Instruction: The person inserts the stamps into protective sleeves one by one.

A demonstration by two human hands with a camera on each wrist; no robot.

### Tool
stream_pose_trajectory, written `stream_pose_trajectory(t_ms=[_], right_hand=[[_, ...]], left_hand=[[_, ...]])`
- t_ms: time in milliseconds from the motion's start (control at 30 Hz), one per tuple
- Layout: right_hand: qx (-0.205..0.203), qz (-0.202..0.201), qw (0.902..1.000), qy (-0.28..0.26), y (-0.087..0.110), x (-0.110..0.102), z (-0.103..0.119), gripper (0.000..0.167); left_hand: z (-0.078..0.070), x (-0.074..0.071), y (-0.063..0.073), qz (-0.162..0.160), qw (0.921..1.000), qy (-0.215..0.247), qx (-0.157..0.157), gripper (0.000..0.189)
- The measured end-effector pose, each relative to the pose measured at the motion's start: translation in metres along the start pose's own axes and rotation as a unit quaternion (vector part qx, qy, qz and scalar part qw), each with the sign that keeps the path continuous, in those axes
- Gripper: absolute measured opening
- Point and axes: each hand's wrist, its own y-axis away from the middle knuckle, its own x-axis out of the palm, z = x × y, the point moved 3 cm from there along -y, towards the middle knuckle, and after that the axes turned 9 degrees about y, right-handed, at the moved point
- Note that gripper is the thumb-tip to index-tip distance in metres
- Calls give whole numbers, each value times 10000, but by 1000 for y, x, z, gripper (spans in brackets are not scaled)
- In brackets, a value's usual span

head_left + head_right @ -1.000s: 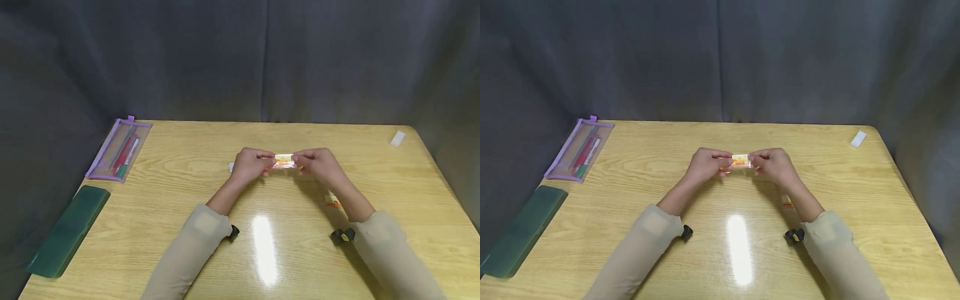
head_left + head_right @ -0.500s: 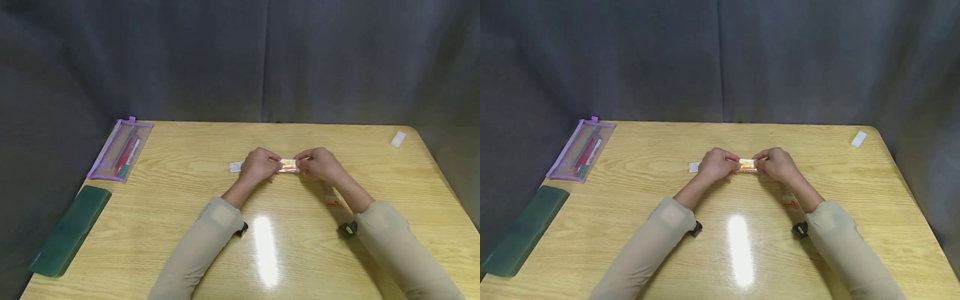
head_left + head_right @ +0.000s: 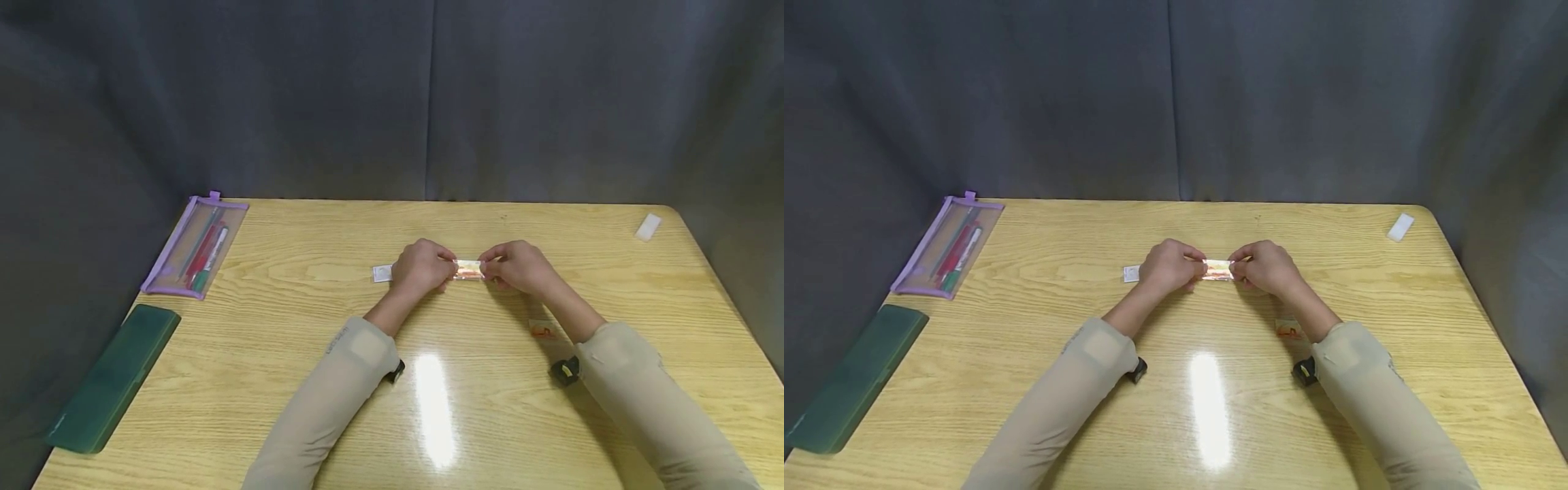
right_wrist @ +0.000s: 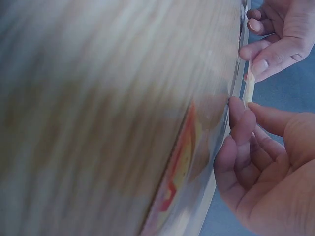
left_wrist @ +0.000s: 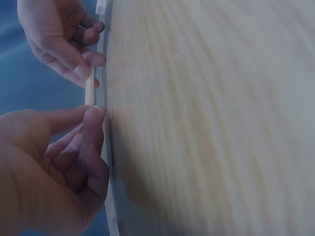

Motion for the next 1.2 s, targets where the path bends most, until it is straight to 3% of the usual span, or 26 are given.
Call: stream_pose_trajectory(t_ms=[200,367,567,767,933,1033,1200], right_hand=[[-85,-105,9997,194,2,0,0,29],[-125,-290,9971,695,5,-4,0,30],[-561,-371,9941,856,14,-10,1,35],[-841,-571,9919,760,41,-23,-1,49],[-705,-696,9931,627,64,-33,-9,61],[-669,-647,9938,615,75,-33,-14,68],[-553,-705,9936,692,91,-31,-23,73]], left_hand=[[-2,-3,1,-46,9999,55,-95,19],[-3,-10,1,31,10000,-22,1,23],[1,-29,0,199,9973,-93,707,44],[-1,-46,4,335,9897,-377,1337,65],[-7,-42,10,487,9786,-982,1741,77],[-7,-35,11,394,9705,-1304,1990,81],[-8,-27,12,290,9681,-1422,2043,88]])
